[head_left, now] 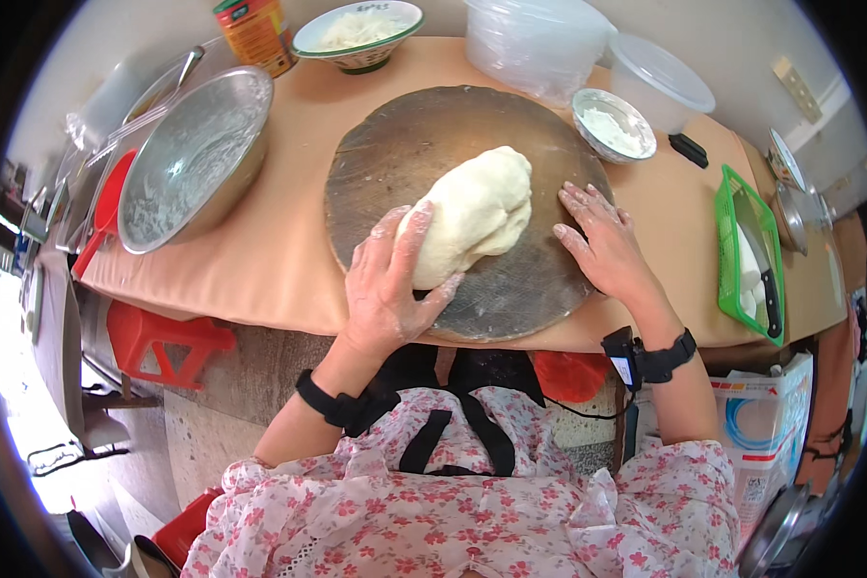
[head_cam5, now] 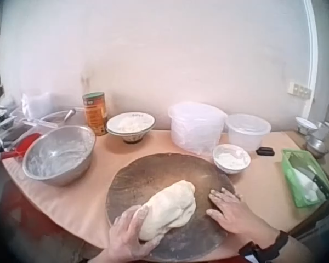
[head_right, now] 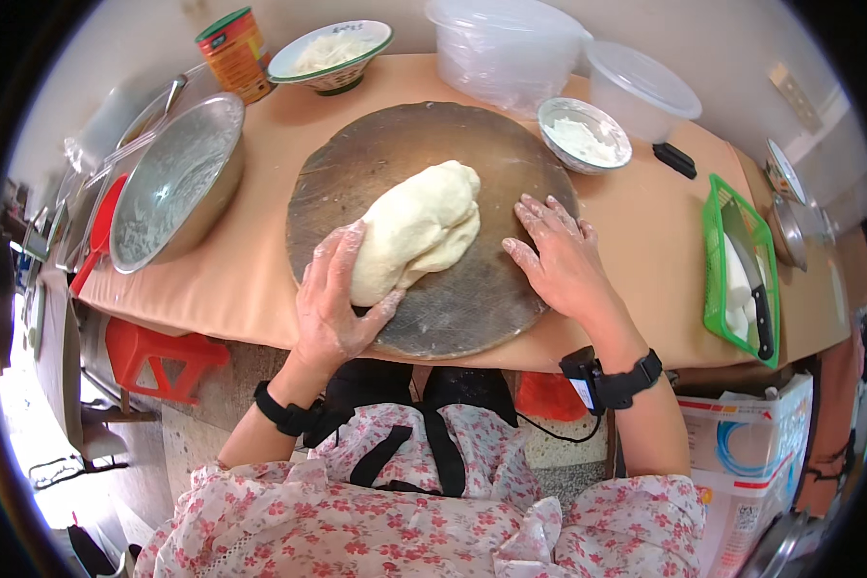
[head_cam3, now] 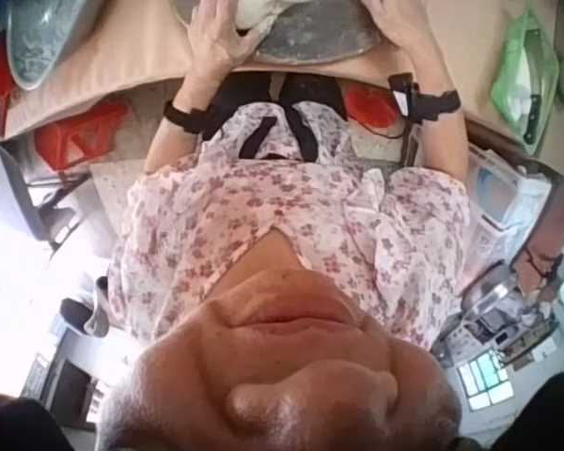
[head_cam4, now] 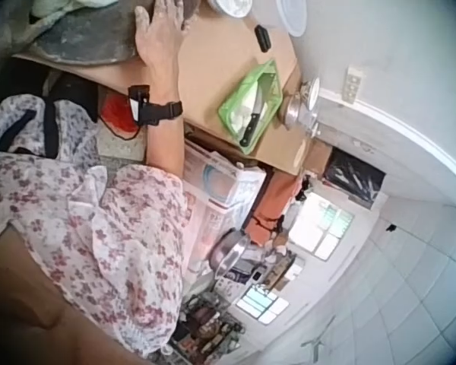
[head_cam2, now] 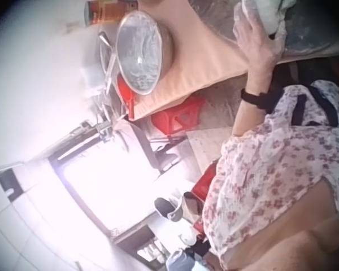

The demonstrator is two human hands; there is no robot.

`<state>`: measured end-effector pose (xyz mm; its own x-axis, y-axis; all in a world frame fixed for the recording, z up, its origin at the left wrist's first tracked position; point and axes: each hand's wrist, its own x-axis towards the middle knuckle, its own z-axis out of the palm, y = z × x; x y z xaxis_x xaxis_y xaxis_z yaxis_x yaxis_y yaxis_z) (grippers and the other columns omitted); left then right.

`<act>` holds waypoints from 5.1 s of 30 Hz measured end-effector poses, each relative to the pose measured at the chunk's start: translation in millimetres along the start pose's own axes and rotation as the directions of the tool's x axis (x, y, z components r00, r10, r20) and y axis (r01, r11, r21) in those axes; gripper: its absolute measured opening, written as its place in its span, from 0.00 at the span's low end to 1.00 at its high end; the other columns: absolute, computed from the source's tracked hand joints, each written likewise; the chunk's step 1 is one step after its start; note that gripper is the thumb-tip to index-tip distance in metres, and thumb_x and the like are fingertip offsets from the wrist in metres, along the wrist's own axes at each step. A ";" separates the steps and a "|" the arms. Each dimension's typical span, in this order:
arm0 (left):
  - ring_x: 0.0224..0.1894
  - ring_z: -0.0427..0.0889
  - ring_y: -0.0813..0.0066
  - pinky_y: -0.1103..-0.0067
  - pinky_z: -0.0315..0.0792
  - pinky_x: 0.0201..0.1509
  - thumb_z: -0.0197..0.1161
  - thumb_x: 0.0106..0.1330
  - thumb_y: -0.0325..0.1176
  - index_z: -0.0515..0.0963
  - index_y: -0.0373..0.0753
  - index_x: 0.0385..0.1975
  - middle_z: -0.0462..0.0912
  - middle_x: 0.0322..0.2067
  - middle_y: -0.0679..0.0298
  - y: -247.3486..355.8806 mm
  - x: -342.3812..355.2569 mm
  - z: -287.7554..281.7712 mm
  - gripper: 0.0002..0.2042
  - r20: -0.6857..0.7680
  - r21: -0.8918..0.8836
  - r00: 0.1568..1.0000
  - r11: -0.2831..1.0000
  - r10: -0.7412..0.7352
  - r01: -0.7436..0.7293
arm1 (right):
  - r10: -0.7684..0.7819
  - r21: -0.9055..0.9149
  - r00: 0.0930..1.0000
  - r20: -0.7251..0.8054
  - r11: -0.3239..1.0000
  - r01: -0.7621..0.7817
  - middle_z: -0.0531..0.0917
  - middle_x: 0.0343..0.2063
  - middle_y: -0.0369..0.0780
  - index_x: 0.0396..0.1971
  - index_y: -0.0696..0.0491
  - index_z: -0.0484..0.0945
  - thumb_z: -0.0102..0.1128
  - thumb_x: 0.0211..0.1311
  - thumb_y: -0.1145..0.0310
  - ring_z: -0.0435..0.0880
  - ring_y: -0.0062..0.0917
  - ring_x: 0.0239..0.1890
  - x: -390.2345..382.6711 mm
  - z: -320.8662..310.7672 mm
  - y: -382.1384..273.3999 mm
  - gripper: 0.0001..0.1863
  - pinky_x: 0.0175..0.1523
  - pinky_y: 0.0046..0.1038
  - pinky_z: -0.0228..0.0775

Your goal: Kneading a large piece of dough on a wooden circular board in a food preparation setting.

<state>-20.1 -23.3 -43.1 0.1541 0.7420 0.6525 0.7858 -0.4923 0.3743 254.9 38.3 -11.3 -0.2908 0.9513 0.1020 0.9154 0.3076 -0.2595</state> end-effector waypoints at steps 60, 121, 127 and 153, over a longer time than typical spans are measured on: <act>0.58 0.70 0.51 0.56 0.60 0.65 0.75 0.43 0.43 0.59 0.28 0.61 0.69 0.55 0.46 -2.5 16.8 3.3 0.46 0.149 -0.214 0.978 0.961 -0.147 0.177 | -0.586 -0.103 0.708 -0.393 0.794 0.600 0.78 0.37 0.43 0.36 0.55 0.82 0.58 0.52 0.70 0.76 0.38 0.36 38.7 -2.7 -125.2 0.12 0.40 0.35 0.69; 0.59 0.69 0.46 0.59 0.59 0.65 0.72 0.49 0.48 0.58 0.25 0.62 0.70 0.54 0.41 -12.0 21.7 11.7 0.46 0.064 -0.188 0.991 0.974 -0.119 0.129 | -0.168 0.008 0.973 -0.157 0.985 0.171 0.83 0.34 0.46 0.38 0.51 0.76 0.48 0.69 0.52 0.80 0.48 0.38 112.2 9.8 -107.6 0.17 0.39 0.45 0.70; 0.59 0.69 0.47 0.59 0.60 0.65 0.71 0.50 0.50 0.56 0.28 0.64 0.71 0.53 0.41 -11.7 22.2 14.1 0.47 0.060 -0.183 0.991 0.975 -0.118 0.127 | -0.118 0.121 0.988 -0.104 0.984 0.130 0.83 0.37 0.48 0.44 0.50 0.77 0.44 0.70 0.49 0.81 0.46 0.43 117.4 10.2 -99.2 0.21 0.48 0.40 0.70; 0.60 0.69 0.53 0.55 0.58 0.67 0.77 0.41 0.46 0.61 0.33 0.61 0.72 0.53 0.49 -8.9 18.7 1.3 0.46 0.217 -0.210 0.973 0.970 -0.080 0.126 | -0.566 -0.215 0.786 -0.251 0.824 0.524 0.74 0.46 0.46 0.45 0.53 0.80 0.64 0.53 0.54 0.74 0.43 0.50 14.2 -19.6 -103.8 0.23 0.53 0.42 0.67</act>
<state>-23.4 -4.4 -35.1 0.2171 0.8599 0.4619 0.6557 -0.4791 0.5836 161.2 19.5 35.9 -0.6765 0.5687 0.4678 0.6615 0.7485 0.0467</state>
